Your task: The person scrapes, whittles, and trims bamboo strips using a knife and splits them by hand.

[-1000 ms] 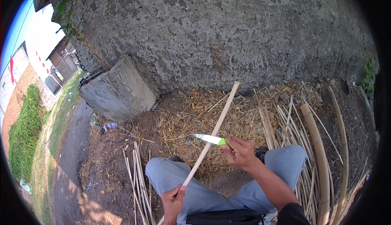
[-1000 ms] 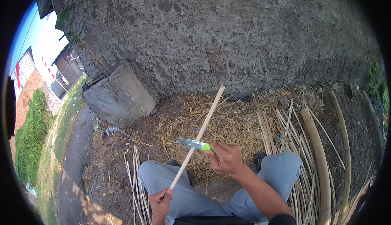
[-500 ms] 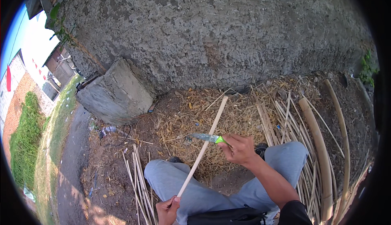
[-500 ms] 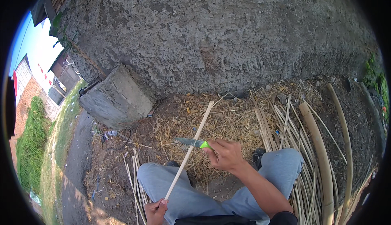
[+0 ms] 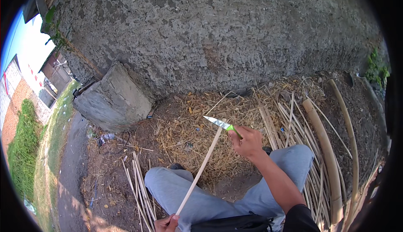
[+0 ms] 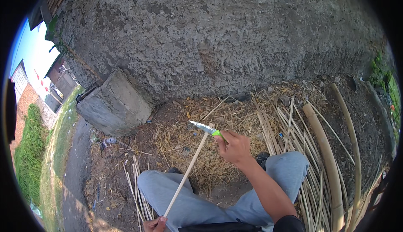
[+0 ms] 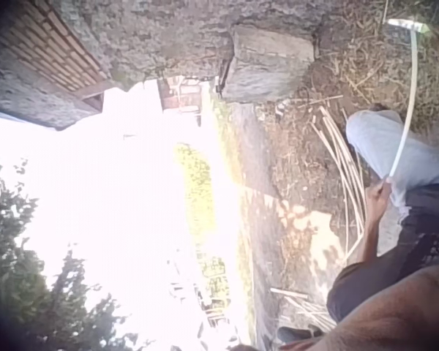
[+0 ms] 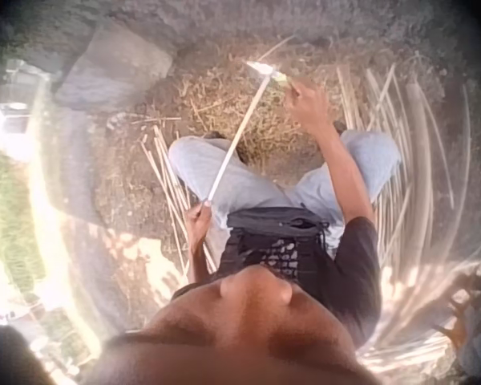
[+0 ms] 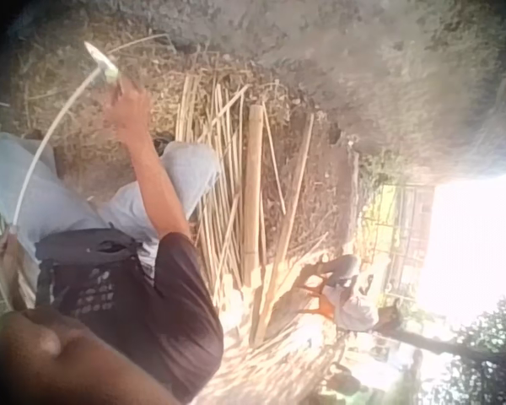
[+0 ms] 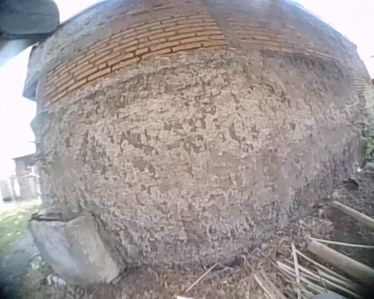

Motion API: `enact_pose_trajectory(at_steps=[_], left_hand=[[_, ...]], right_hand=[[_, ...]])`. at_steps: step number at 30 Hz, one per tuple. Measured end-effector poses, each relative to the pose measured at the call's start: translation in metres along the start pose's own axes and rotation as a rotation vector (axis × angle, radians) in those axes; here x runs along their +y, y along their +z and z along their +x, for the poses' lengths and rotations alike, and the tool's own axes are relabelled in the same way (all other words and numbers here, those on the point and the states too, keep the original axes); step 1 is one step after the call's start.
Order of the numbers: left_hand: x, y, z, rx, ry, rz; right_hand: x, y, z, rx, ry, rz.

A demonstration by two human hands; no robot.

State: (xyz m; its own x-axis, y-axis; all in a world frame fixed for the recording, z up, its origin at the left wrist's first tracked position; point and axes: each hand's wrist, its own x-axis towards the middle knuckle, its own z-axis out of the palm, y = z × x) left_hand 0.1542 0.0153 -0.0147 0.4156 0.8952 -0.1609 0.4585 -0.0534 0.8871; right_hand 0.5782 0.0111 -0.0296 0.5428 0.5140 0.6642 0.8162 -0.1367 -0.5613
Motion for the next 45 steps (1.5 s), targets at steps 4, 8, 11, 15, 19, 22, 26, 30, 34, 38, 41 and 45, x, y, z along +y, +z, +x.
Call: enact_pose_trajectory(at_steps=[4,8,11,15,19,22,26,30,34,38,41,45], left_hand=[[0.004,-0.038,-0.021,0.179,0.060,0.172],[0.008,-0.053,-0.021,0.276,0.034,0.371],[0.030,-0.036,-0.020,0.264,-0.136,0.163],[0.019,-0.012,-0.007,0.369,0.051,0.100],[0.017,-0.015,0.001,0.253,-0.109,-0.026],[0.022,-0.015,-0.008,0.218,-0.104,0.098],[0.000,-0.009,0.001,0.200,-0.011,0.090],[-0.009,0.003,0.010,0.186,0.052,0.041],[0.023,0.010,0.016,0.142,-0.011,0.001],[0.021,0.020,0.022,0.205,0.110,0.120],[0.025,0.027,0.026,0.249,0.183,0.105],[0.020,0.027,0.028,0.273,0.244,0.150]], right_hand=[[0.084,0.011,0.012,-0.222,0.670,-0.075],[0.107,0.035,0.000,-0.213,1.320,0.957],[0.080,0.054,-0.029,-0.551,1.561,1.258],[0.054,0.047,-0.019,-0.638,1.482,1.168],[0.041,0.036,-0.014,-0.456,1.184,0.777],[0.029,0.028,-0.009,-0.507,1.060,0.604],[-0.011,-0.007,-0.004,-0.131,0.232,0.167],[-0.023,-0.020,-0.013,-0.105,0.175,0.243],[-0.029,-0.020,-0.014,-0.095,0.125,0.233],[-0.028,-0.024,-0.013,-0.126,0.224,0.312],[-0.025,-0.025,-0.011,-0.108,0.294,0.373],[-0.028,-0.027,-0.009,-0.091,0.404,0.454]])
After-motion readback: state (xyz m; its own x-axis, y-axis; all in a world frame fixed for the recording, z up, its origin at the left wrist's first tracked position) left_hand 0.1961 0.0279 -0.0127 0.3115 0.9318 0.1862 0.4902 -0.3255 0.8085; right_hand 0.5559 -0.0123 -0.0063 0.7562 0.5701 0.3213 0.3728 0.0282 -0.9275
